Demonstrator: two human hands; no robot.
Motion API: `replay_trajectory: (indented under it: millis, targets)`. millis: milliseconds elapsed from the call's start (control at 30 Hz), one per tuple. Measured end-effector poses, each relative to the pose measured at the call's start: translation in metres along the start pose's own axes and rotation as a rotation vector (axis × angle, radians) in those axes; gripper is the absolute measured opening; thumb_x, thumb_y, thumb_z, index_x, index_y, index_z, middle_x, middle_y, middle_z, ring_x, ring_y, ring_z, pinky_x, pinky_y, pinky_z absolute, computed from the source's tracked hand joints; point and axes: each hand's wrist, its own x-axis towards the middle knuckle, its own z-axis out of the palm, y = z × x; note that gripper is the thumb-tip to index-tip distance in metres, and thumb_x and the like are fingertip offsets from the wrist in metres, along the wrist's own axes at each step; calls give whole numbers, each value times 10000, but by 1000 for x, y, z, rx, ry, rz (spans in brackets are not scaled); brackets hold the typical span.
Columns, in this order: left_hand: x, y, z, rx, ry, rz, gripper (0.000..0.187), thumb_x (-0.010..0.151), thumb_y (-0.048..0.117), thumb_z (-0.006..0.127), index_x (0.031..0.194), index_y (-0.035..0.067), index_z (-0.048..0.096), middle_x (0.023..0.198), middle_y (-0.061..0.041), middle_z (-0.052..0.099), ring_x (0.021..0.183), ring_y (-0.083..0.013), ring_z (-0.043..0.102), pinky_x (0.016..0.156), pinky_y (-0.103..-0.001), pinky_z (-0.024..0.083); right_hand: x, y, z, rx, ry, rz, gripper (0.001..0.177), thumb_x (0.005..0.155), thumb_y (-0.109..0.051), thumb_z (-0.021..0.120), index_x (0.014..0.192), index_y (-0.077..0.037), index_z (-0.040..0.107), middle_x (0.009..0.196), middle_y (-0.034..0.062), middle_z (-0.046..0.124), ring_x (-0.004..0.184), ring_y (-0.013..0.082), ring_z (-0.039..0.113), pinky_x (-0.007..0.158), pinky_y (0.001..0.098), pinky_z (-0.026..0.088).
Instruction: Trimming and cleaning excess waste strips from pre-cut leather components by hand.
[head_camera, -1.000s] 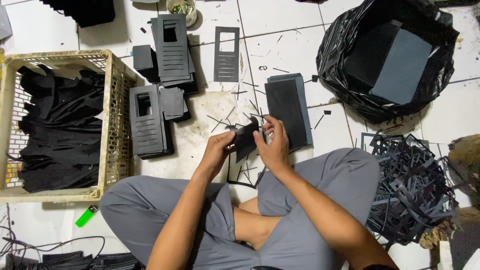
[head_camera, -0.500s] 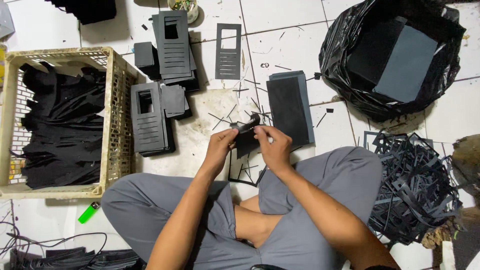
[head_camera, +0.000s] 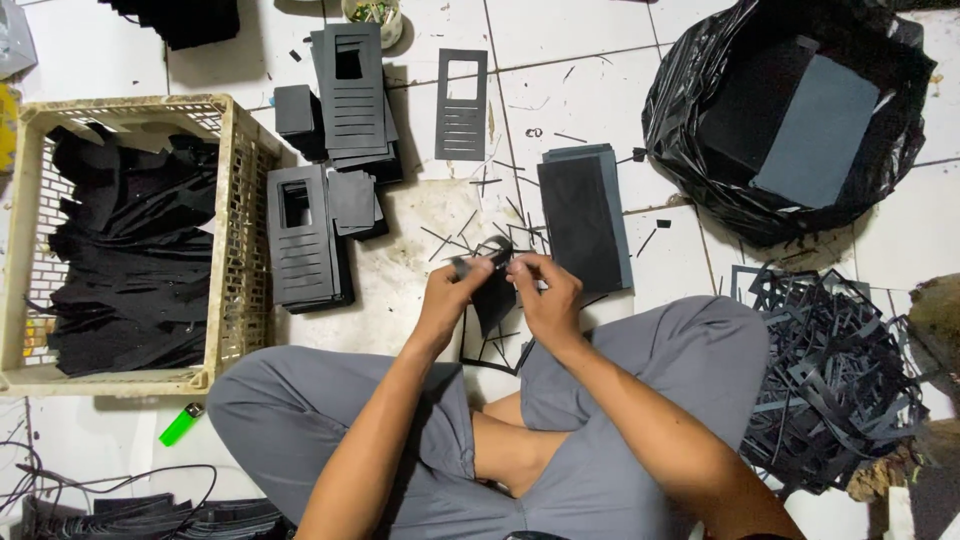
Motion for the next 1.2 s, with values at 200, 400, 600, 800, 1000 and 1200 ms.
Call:
replay_trajectory:
  millis: [200,400,600,800,1000,1200]
  targets:
    - [1,7,4,-13,74,33,200,900,253,805,964,64,809,740,-29,698,744,-89,603,709,-265,536,-3,17,7,55,-113,-110,286,853,-230,826,1097,-121,724,1020,58,727,866,233,701,784,351,571]
    - [-3,10,5,-50,71,51,210,887,230,819,996,51,798,775,-28,701,782,-88,611,741,-259,536,-7,45,14,300,-218,256,560,958,-419,705,1347,-29,605,1182,136,624,1103,218,560,965,392,475]
    - [-5,6,5,11,24,79,187,845,183,836,990,67,810,802,-62,739,800,-111,665,745,-269,554,-6,55,11,376,-235,415,169,895,-214,818,972,-73,769,777,32,705,725,75,606,595,225,563]
    - [-11,9,9,90,5,134,142,825,172,863,954,121,834,792,-44,765,786,-81,663,715,-249,553,-4,47,7,305,-242,398,69,865,-163,786,864,-96,770,674,13,643,676,71,560,614,213,496]
    - [-23,15,18,242,131,587,55,859,57,796,862,109,812,847,-72,790,792,-214,758,721,-311,575,-2,27,10,34,-122,340,38,775,-132,738,739,-130,726,518,25,578,517,101,520,472,247,413]
    - [-16,7,19,197,89,622,10,878,51,789,885,56,793,860,-106,786,816,-256,759,735,-354,581,-2,33,12,-3,-105,332,9,746,-124,733,737,-126,732,503,59,572,506,122,533,467,271,418]
